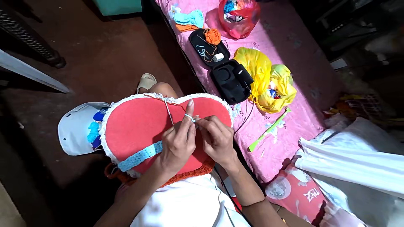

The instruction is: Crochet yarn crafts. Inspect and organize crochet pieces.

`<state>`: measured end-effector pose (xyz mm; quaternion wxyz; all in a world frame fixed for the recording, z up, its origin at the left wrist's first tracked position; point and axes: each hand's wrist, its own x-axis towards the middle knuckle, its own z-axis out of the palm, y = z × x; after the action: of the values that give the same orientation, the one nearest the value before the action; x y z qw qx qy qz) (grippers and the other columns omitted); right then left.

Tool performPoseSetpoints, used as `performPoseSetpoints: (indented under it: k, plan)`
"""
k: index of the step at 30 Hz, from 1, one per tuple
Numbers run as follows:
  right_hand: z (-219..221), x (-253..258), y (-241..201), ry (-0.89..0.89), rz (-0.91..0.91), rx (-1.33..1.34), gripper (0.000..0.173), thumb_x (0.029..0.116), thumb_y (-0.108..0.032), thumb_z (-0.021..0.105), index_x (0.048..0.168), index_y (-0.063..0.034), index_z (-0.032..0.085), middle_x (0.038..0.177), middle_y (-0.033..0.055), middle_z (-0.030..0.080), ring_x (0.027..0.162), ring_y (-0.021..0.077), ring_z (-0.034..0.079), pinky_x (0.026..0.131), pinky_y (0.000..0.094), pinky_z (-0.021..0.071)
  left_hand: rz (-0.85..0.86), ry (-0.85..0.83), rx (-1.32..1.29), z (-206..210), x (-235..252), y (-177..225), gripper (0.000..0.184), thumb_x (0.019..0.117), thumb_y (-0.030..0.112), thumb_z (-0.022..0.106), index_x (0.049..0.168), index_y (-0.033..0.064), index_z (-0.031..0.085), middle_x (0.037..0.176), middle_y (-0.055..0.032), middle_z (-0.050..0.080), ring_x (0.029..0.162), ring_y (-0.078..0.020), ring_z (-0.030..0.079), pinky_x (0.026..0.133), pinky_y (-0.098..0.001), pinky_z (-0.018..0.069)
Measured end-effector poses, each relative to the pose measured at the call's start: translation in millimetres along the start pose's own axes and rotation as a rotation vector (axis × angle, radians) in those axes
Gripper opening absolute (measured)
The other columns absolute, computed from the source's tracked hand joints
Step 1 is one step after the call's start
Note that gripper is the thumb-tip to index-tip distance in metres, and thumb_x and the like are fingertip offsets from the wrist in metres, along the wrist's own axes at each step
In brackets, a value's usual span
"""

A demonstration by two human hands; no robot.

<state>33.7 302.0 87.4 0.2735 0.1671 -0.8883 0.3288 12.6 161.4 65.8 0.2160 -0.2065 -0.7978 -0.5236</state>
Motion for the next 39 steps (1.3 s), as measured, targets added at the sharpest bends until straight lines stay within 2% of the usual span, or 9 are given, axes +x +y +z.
performPoseSetpoints:
  k: [3, 6, 12, 14, 18, 20, 24, 29, 39]
  plan:
    - [-2.5, 5.3, -8.3, -0.047, 0.321, 0.421, 0.018, 0.093, 0.002, 0.062, 0.108, 0.0063, 0.07, 0.091, 0.0072, 0.069, 0.078, 0.0047, 0.065, 0.071, 0.0184, 0.0564, -0.231, -0.008, -0.365, -4.7, 5.4, 1.9, 0.066, 0.0913, -0.002, 0.066, 0.152, -0.0062, 0.04, 0.096, -0.0037, 0.077, 0.083, -0.0033, 0.071, 0.078, -0.0191, 0.0582]
    - [-5.9, 11.9, -12.6, -0.06, 0.68, 0.915, 0.023, 0.0922, 0.007, 0.061, 0.115, 0.0013, 0.062, 0.088, 0.0044, 0.068, 0.058, -0.0008, 0.052, 0.052, 0.0144, 0.0427, -0.447, -0.017, -0.622, -11.3, 13.6, 5.6, 0.08, 0.0863, -0.009, 0.068, 0.157, 0.0009, 0.032, 0.094, 0.0011, 0.077, 0.079, -0.0038, 0.071, 0.077, -0.0193, 0.0595]
    - [5.2, 1.1, -5.8, -0.032, 0.107, 0.1, 0.011, 0.0914, -0.002, 0.062, 0.095, 0.0021, 0.072, 0.084, 0.0092, 0.07, 0.075, 0.0116, 0.068, 0.066, 0.0253, 0.0575, -0.226, -0.011, -0.274, -2.5, 3.9, -3.7, 0.067, 0.0897, -0.002, 0.063, 0.153, -0.0033, 0.041, 0.099, -0.0073, 0.077, 0.083, -0.0062, 0.073, 0.077, -0.0218, 0.059]
    - [4.1, 5.7, -9.1, -0.048, 0.156, 0.106, 0.01, 0.0916, -0.002, 0.063, 0.095, 0.0012, 0.072, 0.085, 0.0084, 0.07, 0.075, 0.0116, 0.068, 0.066, 0.0262, 0.0576, -0.085, 0.014, -0.132, 1.6, 0.4, -7.5, 0.057, 0.0941, 0.001, 0.06, 0.149, -0.0058, 0.046, 0.099, -0.0115, 0.078, 0.081, -0.0094, 0.073, 0.075, -0.0227, 0.0573]
    - [-5.4, 18.9, -10.6, -0.082, 0.671, 0.989, 0.019, 0.0923, 0.005, 0.061, 0.111, 0.0006, 0.066, 0.087, 0.0053, 0.07, 0.058, 0.0001, 0.054, 0.052, 0.0148, 0.0443, -0.107, 0.068, -0.346, -1.9, 6.0, -7.7, 0.058, 0.094, 0.002, 0.065, 0.149, -0.0048, 0.046, 0.094, -0.0058, 0.076, 0.081, -0.0032, 0.07, 0.077, -0.0193, 0.0582]
    - [-3.1, 16.6, -5.8, -0.064, 0.702, 1.16, 0.023, 0.0911, 0.005, 0.062, 0.113, -0.0019, 0.065, 0.085, 0.0059, 0.07, 0.056, 0.0006, 0.054, 0.051, 0.0155, 0.0435, -0.197, 0.045, -0.487, -9.2, 12.1, -2.4, 0.064, 0.0918, -0.001, 0.066, 0.152, -0.002, 0.043, 0.098, -0.0003, 0.076, 0.085, -0.0025, 0.071, 0.08, -0.0206, 0.0593]
    - [8.6, 2.1, -4.7, 0.066, 0.349, 0.52, 0.018, 0.0931, 0.001, 0.065, 0.111, 0.0056, 0.064, 0.093, 0.0076, 0.07, 0.081, 0.0045, 0.067, 0.075, 0.0202, 0.0583, -0.225, 0.026, -0.451, -17.3, 17.7, -0.9, 0.065, 0.0904, -0.001, 0.066, 0.151, -0.0009, 0.044, 0.098, 0.0009, 0.075, 0.085, -0.0008, 0.069, 0.078, -0.0179, 0.0579]
    - [15.1, -4.7, 1.8, 0.116, 0.089, 0.136, 0.009, 0.0926, -0.003, 0.064, 0.097, 0.0045, 0.069, 0.086, 0.0113, 0.069, 0.077, 0.0083, 0.066, 0.07, 0.0186, 0.056, -0.225, -0.019, -0.367, -27.8, 23.6, -3.1, 0.057, 0.0869, -0.001, 0.066, 0.142, -0.0025, 0.055, 0.094, 0.001, 0.074, 0.077, 0.0021, 0.065, 0.07, -0.0135, 0.0545]
    - [11.4, -8.5, 10.8, 0.043, -0.046, 0.061, 0.011, 0.0933, -0.002, 0.061, 0.092, 0.0031, 0.071, 0.081, 0.0116, 0.068, 0.072, 0.0126, 0.065, 0.066, 0.0223, 0.0556, -0.408, -0.23, -0.559, -49.8, 38.4, -19.3, 0.055, 0.0815, -0.006, 0.061, 0.136, 0.0038, 0.064, 0.092, 0.004, 0.072, 0.073, -0.0008, 0.064, 0.066, -0.0151, 0.0547]
